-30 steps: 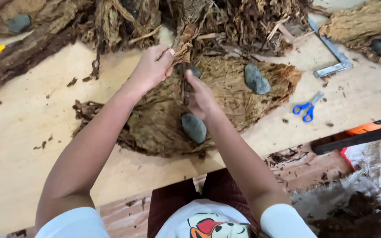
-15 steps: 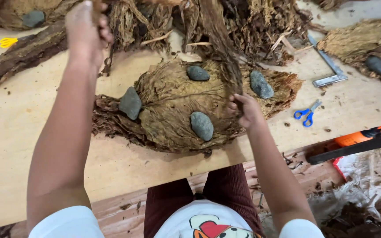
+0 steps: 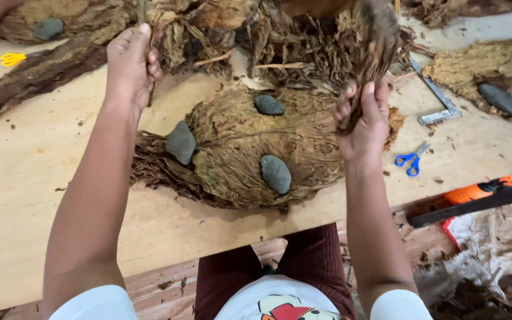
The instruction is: The person uses smooth stones to press and rub a large piece of fibrous material on a wooden table. They repeatedly lift, fold, and reposition the material while applying pressure with the stones. Other workers are visible in the background performing similar actions.
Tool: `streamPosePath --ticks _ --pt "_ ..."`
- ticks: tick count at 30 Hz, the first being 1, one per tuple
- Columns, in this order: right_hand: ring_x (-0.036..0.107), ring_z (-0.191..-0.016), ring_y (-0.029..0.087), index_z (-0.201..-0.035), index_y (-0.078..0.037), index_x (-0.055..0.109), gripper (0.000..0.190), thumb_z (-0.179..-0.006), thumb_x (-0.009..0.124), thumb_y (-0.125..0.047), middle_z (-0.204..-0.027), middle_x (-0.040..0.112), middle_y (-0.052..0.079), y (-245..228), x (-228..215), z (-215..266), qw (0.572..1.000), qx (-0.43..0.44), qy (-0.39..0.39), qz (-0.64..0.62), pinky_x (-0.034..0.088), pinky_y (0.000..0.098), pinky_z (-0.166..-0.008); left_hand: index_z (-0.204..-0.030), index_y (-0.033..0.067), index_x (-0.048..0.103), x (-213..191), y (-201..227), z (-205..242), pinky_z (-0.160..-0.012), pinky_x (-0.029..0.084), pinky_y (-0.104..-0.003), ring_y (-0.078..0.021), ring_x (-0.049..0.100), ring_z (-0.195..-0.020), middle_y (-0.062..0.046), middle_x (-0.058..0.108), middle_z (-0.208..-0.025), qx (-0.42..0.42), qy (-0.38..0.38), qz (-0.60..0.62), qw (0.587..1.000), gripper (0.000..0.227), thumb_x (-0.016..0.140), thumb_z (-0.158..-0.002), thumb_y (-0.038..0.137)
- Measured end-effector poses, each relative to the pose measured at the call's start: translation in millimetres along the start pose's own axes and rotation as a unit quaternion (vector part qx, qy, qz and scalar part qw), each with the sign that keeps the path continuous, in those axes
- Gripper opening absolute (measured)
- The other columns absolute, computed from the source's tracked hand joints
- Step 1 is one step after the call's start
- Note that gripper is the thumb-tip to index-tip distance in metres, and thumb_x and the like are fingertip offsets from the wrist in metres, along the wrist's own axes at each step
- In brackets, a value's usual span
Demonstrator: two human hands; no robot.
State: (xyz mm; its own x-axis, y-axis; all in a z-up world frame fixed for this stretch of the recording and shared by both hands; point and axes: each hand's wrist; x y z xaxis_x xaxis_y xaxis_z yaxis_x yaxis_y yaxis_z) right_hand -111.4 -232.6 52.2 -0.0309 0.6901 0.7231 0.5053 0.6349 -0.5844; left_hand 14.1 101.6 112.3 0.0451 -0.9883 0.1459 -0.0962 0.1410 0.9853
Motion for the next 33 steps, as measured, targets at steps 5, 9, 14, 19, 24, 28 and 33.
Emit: streamPosePath --ticks 5,9,14,19,24,28,33 --pt "0.054 -0.064 0.011 -0.138 -0.018 0.043 0.038 -0.101 0.052 -0.018 -0.082 0.061 0.003 53 37 -17 0.997 -0.012 0.068 0.023 0.047 0.0204 -0.059 -0.093 0.0142 0.059 -12 7 7 -0.044 0.030 -0.017 -0.0028 0.035 -0.046 0.008 0.043 -0.056 0.022 -0.006 -0.045 0.999 0.018 0.050 -0.103 0.026" --pt "0.056 -0.061 0.015 -0.143 -0.022 0.040 0.043 -0.101 0.043 -0.015 -0.081 0.061 0.005 109 70 -45 0.971 0.087 0.167 0.147 0.051 0.0272 -0.059 -0.098 0.0108 0.060 -26 12 19 -0.049 0.034 -0.020 -0.0050 0.035 -0.048 0.006 0.042 -0.058 0.004 -0.004 -0.012 1.000 0.021 0.047 -0.102 0.027" --pt "0.047 -0.104 0.028 -0.151 -0.027 0.019 0.078 -0.087 0.059 -0.045 -0.147 0.039 0.010 234 0 -125 0.942 0.261 0.064 0.204 0.043 0.0416 -0.084 -0.101 0.0096 0.063 -29 11 36 -0.044 0.037 -0.019 -0.0056 0.040 -0.044 0.004 0.044 -0.055 -0.045 0.038 0.120 0.991 0.026 0.048 -0.099 0.030" --pt "0.069 -0.082 0.025 -0.118 -0.026 0.061 0.056 -0.075 0.071 -0.060 -0.098 0.071 0.012 233 53 -65 0.914 0.376 0.015 0.149 0.057 0.0350 -0.073 -0.094 0.0095 0.060 -14 5 114 -0.042 0.040 -0.018 -0.0019 0.046 -0.042 0.006 0.044 -0.053 -0.096 0.050 0.170 0.980 0.023 0.044 -0.098 0.025" --pt "0.006 -0.143 0.046 -0.151 -0.009 -0.007 0.123 -0.068 0.057 -0.073 -0.155 -0.006 0.026 205 66 -41 0.890 0.452 0.031 -0.045 0.025 0.0563 -0.113 -0.073 0.0064 0.054 -48 -49 184 -0.043 0.041 -0.022 -0.0125 0.047 -0.039 -0.005 0.045 -0.048 -0.084 -0.050 0.081 0.992 0.039 0.040 -0.103 0.027" --pt "0.067 -0.061 0.023 -0.079 -0.007 0.058 0.033 -0.089 0.057 -0.039 -0.065 0.064 0.011 246 0 -54 0.884 0.446 0.034 0.137 0.063 0.0318 -0.075 -0.111 0.0075 0.065 -72 -89 198 -0.044 0.045 -0.024 -0.0188 0.060 -0.062 -0.009 0.062 -0.074 -0.221 -0.023 0.045 0.974 0.032 0.057 -0.091 0.031" --pt "0.055 -0.117 0.035 -0.148 -0.028 0.028 0.082 -0.084 0.079 -0.020 -0.131 0.033 0.017 220 19 0 0.918 0.245 0.041 0.309 0.047 0.0503 -0.094 -0.107 0.0052 0.064 -84 -127 186 -0.045 0.050 -0.026 -0.0160 0.056 -0.062 -0.005 0.054 -0.073 -0.171 -0.006 0.135 0.976 0.026 0.067 -0.086 0.021"
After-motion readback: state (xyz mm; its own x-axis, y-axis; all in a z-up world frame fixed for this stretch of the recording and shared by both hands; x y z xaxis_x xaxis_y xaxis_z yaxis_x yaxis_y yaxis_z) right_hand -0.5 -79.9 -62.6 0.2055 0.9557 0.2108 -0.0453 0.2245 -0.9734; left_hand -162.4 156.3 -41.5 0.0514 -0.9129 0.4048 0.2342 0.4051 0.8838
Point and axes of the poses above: each hand's wrist, its own z-axis away from the middle knuckle, its own x-axis out of the palm, y = z × x
